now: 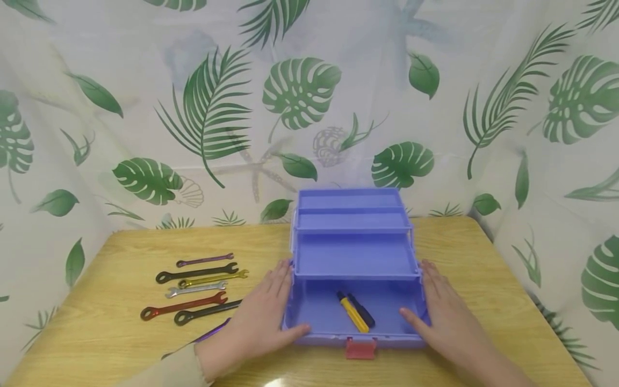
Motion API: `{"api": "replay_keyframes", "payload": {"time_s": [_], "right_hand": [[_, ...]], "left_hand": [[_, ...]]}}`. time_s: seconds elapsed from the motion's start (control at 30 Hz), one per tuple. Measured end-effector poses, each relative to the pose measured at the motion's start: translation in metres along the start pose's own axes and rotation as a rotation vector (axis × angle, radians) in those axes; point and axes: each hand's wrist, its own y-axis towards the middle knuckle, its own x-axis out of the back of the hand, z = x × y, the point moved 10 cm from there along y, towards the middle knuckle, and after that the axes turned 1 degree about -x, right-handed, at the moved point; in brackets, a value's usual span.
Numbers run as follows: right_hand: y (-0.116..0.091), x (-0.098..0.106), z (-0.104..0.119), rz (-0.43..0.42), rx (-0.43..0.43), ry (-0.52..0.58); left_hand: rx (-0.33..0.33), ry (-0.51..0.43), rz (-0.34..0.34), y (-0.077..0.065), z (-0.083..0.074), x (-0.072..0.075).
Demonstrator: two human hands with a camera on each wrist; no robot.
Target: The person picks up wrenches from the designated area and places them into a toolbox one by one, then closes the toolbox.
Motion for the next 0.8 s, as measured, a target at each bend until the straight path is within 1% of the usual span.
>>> {"api": "replay_keyframes", "payload": {"time_s": [0.2,0.33,0.47,0.67,0.8], "right_hand": [[0.003,0.003,0.007,-0.044,0.041,-0.01],[0.006,0.002,0.01,-0.046,0.049,-0.011],[0.008,0.0,0.011,-0.032,0.05,-0.015],[0.009,-0.002,0.012,0.003,0.025,-0.006],[0.01,-0.003,0.013,0.009,0.014,-0.002]], "left_hand": [[0.015,-0.009,0.005,-0.004,0.004,0.0],[0.025,-0.013,0.008,-0.006,0.006,0.0],[0.039,-0.027,0.014,-0.008,0.008,0.0],[0.045,-0.022,0.004,-0.011,0.01,0.003],[0.05,-0.035,0.007,-0.012,0.012,0.002]]}}
